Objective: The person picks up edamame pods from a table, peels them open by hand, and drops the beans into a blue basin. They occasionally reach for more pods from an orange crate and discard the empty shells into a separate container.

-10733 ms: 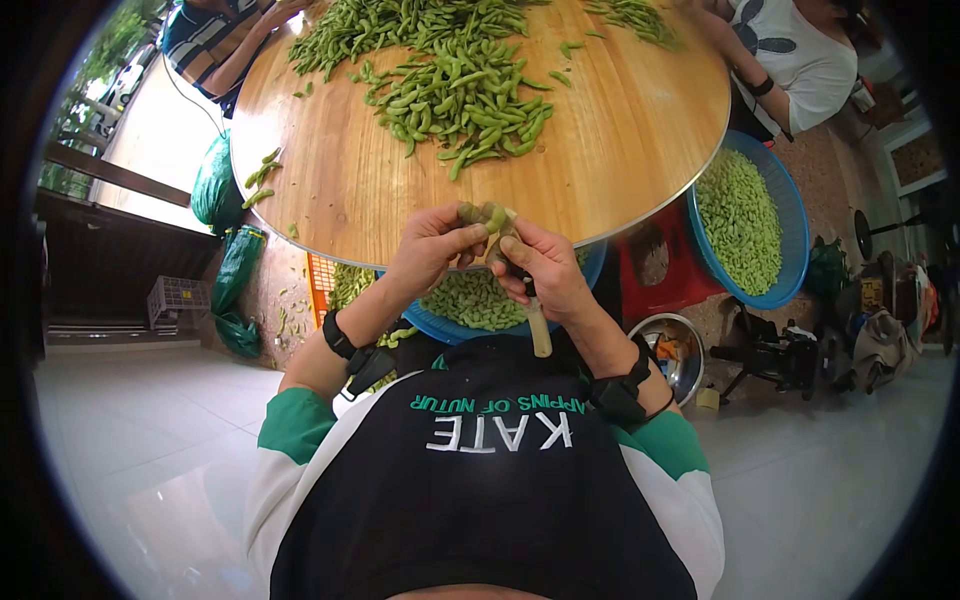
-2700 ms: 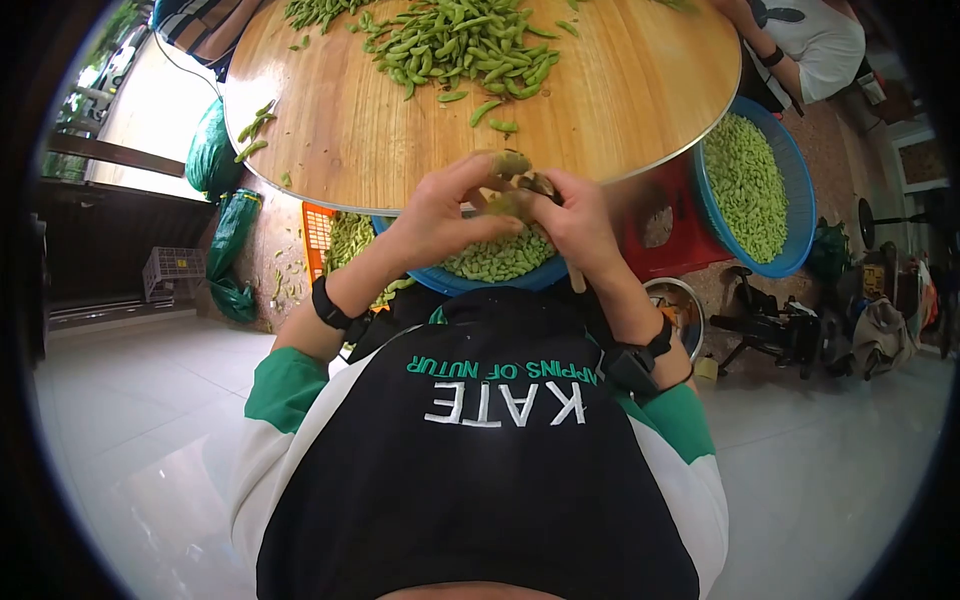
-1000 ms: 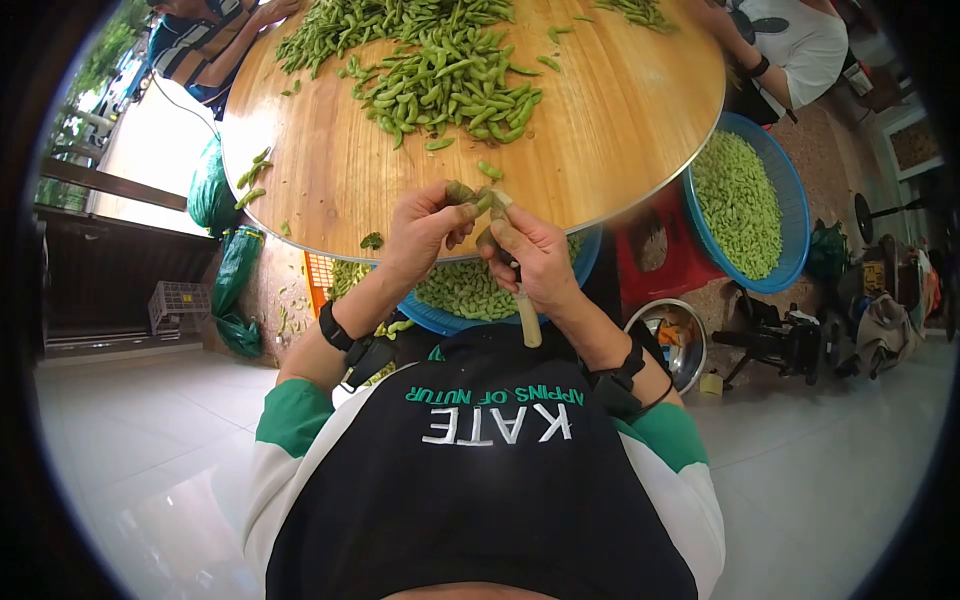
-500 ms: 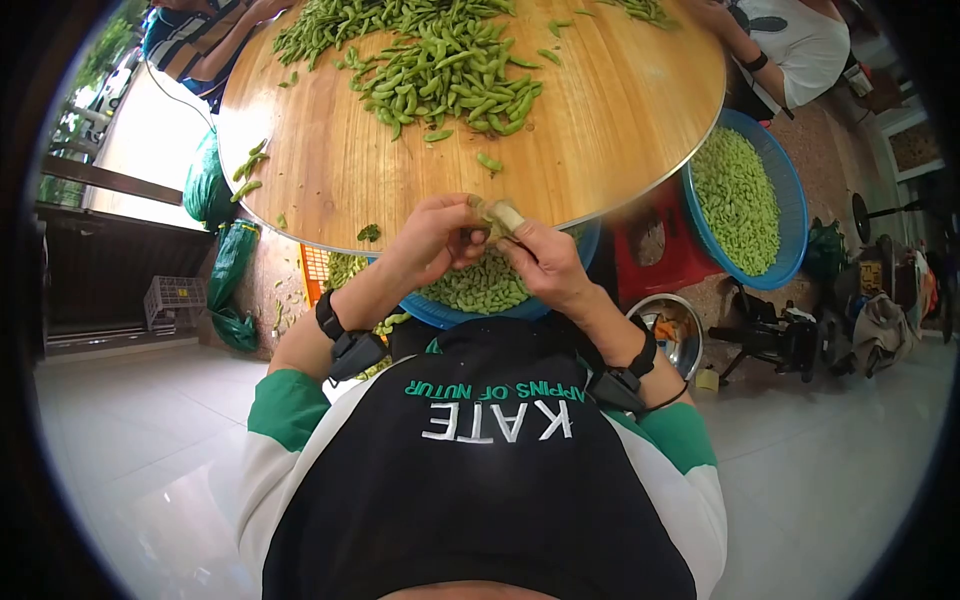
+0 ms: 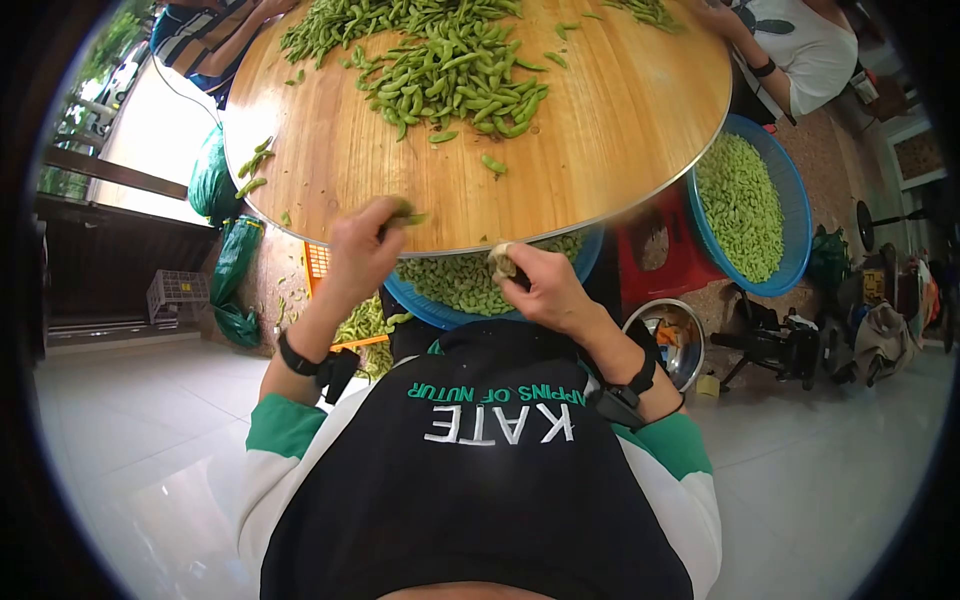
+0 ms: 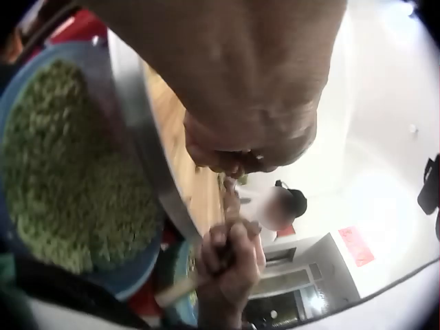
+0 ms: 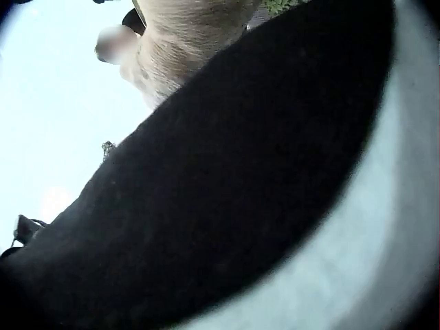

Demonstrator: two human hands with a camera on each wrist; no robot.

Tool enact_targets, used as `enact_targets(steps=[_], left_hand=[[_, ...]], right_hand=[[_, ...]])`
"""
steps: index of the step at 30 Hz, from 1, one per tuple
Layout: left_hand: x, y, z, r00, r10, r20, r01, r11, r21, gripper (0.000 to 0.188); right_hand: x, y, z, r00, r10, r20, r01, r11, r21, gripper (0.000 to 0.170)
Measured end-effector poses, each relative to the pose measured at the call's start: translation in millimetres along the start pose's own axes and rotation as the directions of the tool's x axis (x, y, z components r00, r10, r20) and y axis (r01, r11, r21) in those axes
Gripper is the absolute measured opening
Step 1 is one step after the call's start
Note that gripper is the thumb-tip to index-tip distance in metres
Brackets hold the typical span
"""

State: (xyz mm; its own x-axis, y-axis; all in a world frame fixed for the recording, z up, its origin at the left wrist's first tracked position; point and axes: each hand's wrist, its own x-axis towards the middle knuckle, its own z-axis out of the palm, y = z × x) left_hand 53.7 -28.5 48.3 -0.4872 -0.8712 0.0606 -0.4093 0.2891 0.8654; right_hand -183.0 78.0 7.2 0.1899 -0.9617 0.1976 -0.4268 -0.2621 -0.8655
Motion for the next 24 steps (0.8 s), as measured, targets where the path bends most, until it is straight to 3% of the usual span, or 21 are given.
enact_targets(steps=[1,2,3,5,8,14,17,18,20,21,23,24], left_hand=[[0,-3,-15,0.987,0.157,-0.04,-0.13,0.917,0.377,0.019],[2,-3,-21,0.948,0.316,-0.023,-0.211,0.683,0.699,0.023],[7,-1,-20,0.947,0.319,-0.026,-0.211,0.684,0.699,0.023],[23,5,-13,0.89,0.453,-0.043,-0.299,0.652,0.697,0.026],[54,9,24,0.879,0.467,0.098,-0.467,0.797,0.384,0.018],[103,-7,65,0.9,0.399,0.174,-0.435,0.841,0.323,0.014],[103,-3,49,0.922,0.294,0.252,-0.369,0.867,0.336,0.016],[102,-6,47,0.923,0.29,0.252,-0.365,0.867,0.339,0.016],[100,-13,42,0.96,0.208,0.19,-0.256,0.926,0.278,0.015],[99,-15,40,0.96,0.207,0.188,-0.255,0.925,0.282,0.015],[94,-19,38,0.983,0.175,0.051,-0.18,0.977,0.114,0.017],[91,-20,37,0.983,0.175,0.051,-0.18,0.977,0.118,0.017]], right_hand=[[-1,0,1,1.0,0.0,-0.008,0.0,1.0,0.0,0.027],[-2,1,2,0.998,-0.055,-0.006,0.054,0.995,-0.079,0.032],[-2,1,1,0.994,-0.11,0.006,0.11,0.981,-0.159,0.038],[0,-4,-2,0.992,-0.115,0.043,0.122,0.971,-0.206,0.044],[0,-7,-1,0.997,-0.081,-0.007,0.079,0.986,-0.148,0.041],[-7,8,0,0.992,-0.111,-0.066,0.102,0.986,-0.131,0.035],[-7,3,-1,0.997,0.007,-0.072,-0.004,0.999,0.037,0.036],[-5,2,0,0.99,0.113,-0.079,-0.095,0.975,0.198,0.035],[-1,-5,-4,0.95,0.312,0.017,-0.284,0.84,0.462,0.037],[2,-4,-4,0.951,0.309,0.018,-0.281,0.84,0.464,0.037],[9,-2,-4,0.917,0.394,0.059,-0.309,0.61,0.729,0.041],[13,1,-2,0.918,0.394,0.055,-0.291,0.571,0.768,0.041]])
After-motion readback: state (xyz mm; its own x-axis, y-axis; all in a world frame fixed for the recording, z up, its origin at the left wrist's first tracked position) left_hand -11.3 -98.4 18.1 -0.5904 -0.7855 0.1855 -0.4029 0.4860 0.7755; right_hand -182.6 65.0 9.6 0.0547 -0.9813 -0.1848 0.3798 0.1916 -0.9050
